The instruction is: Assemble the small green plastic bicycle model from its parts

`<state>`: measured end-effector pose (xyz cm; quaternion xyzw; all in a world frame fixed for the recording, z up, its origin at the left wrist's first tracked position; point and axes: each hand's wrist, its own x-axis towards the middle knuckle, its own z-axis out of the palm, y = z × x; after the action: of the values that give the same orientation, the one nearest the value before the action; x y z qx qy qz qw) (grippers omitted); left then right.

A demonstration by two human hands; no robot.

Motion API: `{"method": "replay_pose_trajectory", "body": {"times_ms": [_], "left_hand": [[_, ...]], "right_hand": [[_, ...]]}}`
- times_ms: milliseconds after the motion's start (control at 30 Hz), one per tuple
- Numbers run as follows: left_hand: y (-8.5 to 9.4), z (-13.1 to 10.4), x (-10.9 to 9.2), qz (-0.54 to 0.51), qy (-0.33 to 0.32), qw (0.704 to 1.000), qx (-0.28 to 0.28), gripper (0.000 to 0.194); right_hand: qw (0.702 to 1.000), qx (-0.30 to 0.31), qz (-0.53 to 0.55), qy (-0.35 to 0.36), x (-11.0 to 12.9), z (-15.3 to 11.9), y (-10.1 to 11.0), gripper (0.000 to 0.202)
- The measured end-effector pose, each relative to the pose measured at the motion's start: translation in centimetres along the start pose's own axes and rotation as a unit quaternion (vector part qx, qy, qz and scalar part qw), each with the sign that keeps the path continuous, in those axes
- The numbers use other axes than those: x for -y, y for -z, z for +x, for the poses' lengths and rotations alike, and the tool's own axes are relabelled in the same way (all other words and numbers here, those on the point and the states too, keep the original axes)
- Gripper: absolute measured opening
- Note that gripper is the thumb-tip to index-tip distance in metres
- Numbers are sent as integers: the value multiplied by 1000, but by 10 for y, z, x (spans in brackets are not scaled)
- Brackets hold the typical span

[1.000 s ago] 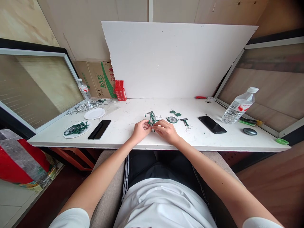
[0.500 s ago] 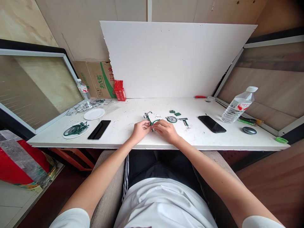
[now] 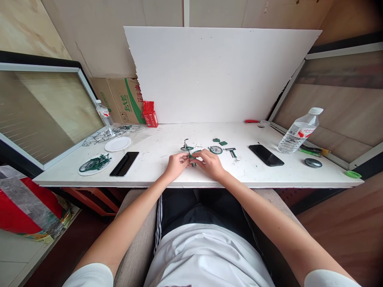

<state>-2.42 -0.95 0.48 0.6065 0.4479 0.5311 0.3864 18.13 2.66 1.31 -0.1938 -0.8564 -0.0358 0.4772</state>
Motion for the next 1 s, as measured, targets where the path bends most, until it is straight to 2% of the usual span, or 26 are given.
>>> {"method": "replay_pose_trajectory", "body": {"times_ms": [433,633,800,900,1000], "left_hand": [[0,2,1,-5,8,1000,-28,31],[1,4,2,4,-7,1000,-17,33],[1,4,2,-14,9,1000,-8,37],[2,4,1,-12,23,1000,-16,40],[2,4,1,3,27,999,-23,42]], "right_hand": [[998,32,-3,-58,-2,-2,-1,23],[996,50,-1,-79,-3,-2,-1,32],[995,45,2,-92,-4,0,0,36],[992,29,-2,-126,-9,3,4,31],[981,3,-31,-192,-24,5,13,27]]}}
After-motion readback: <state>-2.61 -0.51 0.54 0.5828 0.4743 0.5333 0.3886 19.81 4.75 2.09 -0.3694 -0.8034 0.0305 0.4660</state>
